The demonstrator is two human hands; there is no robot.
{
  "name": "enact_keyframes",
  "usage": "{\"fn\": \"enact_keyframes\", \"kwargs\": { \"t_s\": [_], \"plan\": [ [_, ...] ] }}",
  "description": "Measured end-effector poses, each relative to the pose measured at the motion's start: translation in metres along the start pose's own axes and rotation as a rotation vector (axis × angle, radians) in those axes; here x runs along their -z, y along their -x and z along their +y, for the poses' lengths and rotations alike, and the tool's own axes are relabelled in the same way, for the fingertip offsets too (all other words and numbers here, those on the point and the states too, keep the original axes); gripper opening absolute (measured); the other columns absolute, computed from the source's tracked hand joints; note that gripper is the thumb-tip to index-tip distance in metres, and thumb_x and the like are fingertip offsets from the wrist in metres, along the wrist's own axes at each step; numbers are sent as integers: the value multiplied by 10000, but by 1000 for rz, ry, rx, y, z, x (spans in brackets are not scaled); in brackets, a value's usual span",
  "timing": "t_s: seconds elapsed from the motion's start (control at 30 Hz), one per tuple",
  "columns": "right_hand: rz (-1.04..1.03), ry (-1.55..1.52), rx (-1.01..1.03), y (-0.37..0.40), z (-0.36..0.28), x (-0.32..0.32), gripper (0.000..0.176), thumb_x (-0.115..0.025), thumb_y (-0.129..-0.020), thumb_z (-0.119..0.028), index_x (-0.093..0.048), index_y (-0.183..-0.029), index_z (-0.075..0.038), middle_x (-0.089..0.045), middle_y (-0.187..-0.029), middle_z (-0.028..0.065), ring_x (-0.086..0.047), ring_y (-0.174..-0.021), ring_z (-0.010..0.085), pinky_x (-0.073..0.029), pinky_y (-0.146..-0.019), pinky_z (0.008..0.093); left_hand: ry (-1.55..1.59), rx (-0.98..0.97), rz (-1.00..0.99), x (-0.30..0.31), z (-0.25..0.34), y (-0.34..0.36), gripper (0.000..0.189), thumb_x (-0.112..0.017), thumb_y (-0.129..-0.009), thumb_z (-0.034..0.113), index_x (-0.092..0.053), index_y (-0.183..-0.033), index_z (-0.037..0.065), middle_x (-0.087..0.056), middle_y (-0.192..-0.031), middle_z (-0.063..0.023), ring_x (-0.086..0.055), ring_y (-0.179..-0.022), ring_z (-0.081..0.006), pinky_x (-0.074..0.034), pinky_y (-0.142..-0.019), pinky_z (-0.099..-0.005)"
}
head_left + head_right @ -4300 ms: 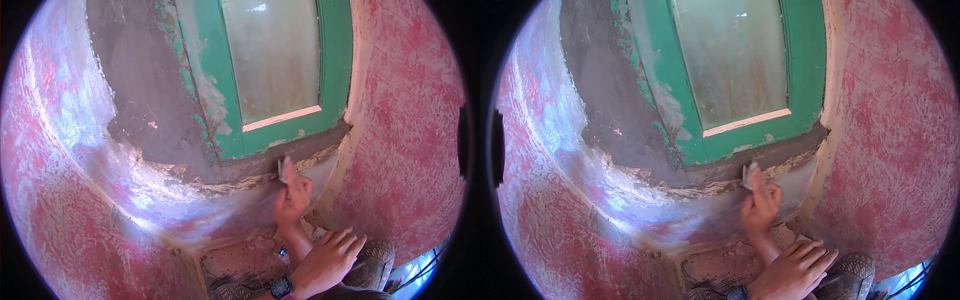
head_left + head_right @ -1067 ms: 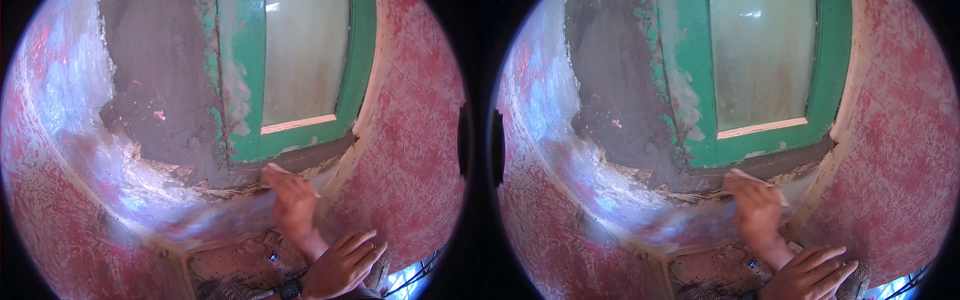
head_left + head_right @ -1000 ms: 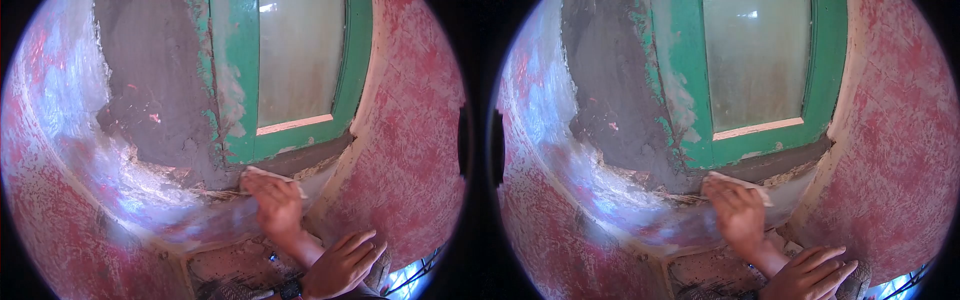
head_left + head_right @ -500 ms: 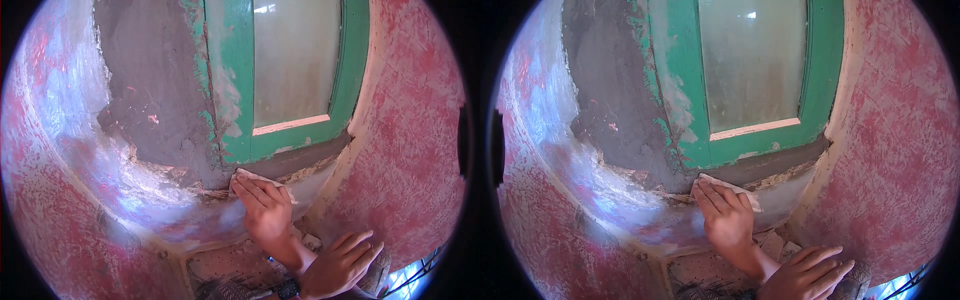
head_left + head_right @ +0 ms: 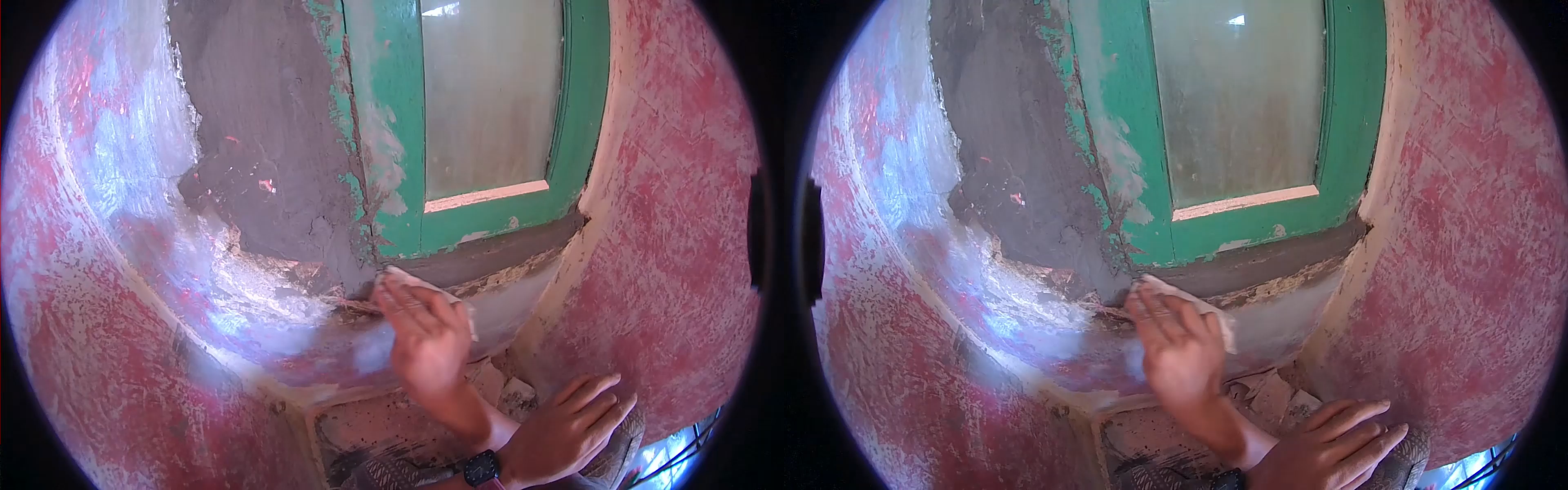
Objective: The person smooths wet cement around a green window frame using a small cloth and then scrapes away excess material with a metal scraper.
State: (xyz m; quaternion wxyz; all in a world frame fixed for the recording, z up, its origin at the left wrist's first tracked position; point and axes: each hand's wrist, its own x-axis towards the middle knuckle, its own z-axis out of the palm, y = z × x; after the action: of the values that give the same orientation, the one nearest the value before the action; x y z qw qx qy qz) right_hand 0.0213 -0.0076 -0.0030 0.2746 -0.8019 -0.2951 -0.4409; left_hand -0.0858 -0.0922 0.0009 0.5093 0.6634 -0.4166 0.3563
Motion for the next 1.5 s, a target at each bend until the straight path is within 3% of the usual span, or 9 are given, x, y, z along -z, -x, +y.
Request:
{"fn": "enact_keyframes", "kwargs": {
  "t_s": [0.07, 0.17, 0.27, 0.37, 0.47, 0.7, 0.8, 1.3, 1.5],
  "plan": [
    [-6, -27, 58, -2, 1, 0, 505, -664, -809, -38, -837, -1275, -128, -830, -1304, 53, -742, -1157, 234, -526, -872, 426, 2, 16, -19, 5, 4, -3, 305, -799, -933, 147, -806, -1222, 52, -769, -1140, -122, -706, -1233, -327, -565, -1052, -484],
    [-110, 47, 78, -2, 26, 18, 507, -681, -834, -70, -816, -1320, -130, -812, -1352, 49, -719, -1195, 220, -516, -897, 437, 51, 31, -215, -6, -8, 15, 601, -714, -960, 160, -622, -1500, -88, -707, -1376, -192, -587, -1426, -362, -460, -1221, -506],
    [-161, 136, 51, 3, 43, 27, 482, -694, -857, -99, -811, -1323, -136, -798, -1389, 39, -707, -1219, 212, -508, -917, 447, 21, 14, -249, 7, -6, 9, 586, -695, -978, 168, -621, -1496, -95, -705, -1386, -197, -581, -1436, -364, -456, -1225, -509],
    [-128, 112, 116, -1, 26, 22, 500, -692, -799, -75, -831, -1274, -145, -816, -1343, 18, -718, -1189, 201, -496, -871, 438, -16, 12, 26, 7, 2, -4, 312, -799, -933, 145, -807, -1230, 52, -770, -1130, -123, -710, -1229, -324, -567, -1049, -487],
    [-113, 47, 179, -8, 10, 19, 514, -697, -770, -65, -841, -1256, -148, -829, -1314, 9, -726, -1165, 196, -484, -846, 429, 37, 23, -229, -3, -9, 7, 574, -683, -982, 161, -623, -1492, -96, -707, -1378, -190, -579, -1440, -360, -454, -1229, -507],
    [-154, 163, 49, 9, 44, 30, 477, -709, -842, -137, -820, -1305, -116, -803, -1381, 30, -698, -1212, 200, -493, -887, 440, -6, 20, -246, -4, -9, 11, 572, -675, -979, 160, -628, -1491, -91, -708, -1381, -181, -577, -1443, -364, -449, -1234, -509],
    [-105, 57, 76, -5, 20, 26, 504, -701, -794, -58, -841, -1272, -137, -823, -1334, 9, -725, -1145, 202, -472, -839, 423, 16, 18, -241, -4, -6, 8, 573, -671, -980, 161, -626, -1494, -88, -708, -1384, -183, -576, -1446, -365, -446, -1240, -510],
    [-117, 1, 182, -9, 9, 21, 544, -717, -749, -78, -833, -1277, -143, -820, -1341, 5, -721, -1127, 197, -476, -818, 425, 20, 75, -273, -13, -11, 10, 558, -655, -992, 163, -627, -1485, -99, -716, -1361, -192, -577, -1448, -368, -445, -1239, -512],
    [-128, 96, 70, 4, 38, 37, 528, -720, -760, -85, -834, -1271, -151, -820, -1329, 7, -718, -1121, 194, -476, -831, 418, -25, 30, -234, -6, -12, 13, 534, -651, -1000, 149, -636, -1477, -91, -711, -1339, -209, -578, -1442, -360, -445, -1240, -510]
  ]
}}
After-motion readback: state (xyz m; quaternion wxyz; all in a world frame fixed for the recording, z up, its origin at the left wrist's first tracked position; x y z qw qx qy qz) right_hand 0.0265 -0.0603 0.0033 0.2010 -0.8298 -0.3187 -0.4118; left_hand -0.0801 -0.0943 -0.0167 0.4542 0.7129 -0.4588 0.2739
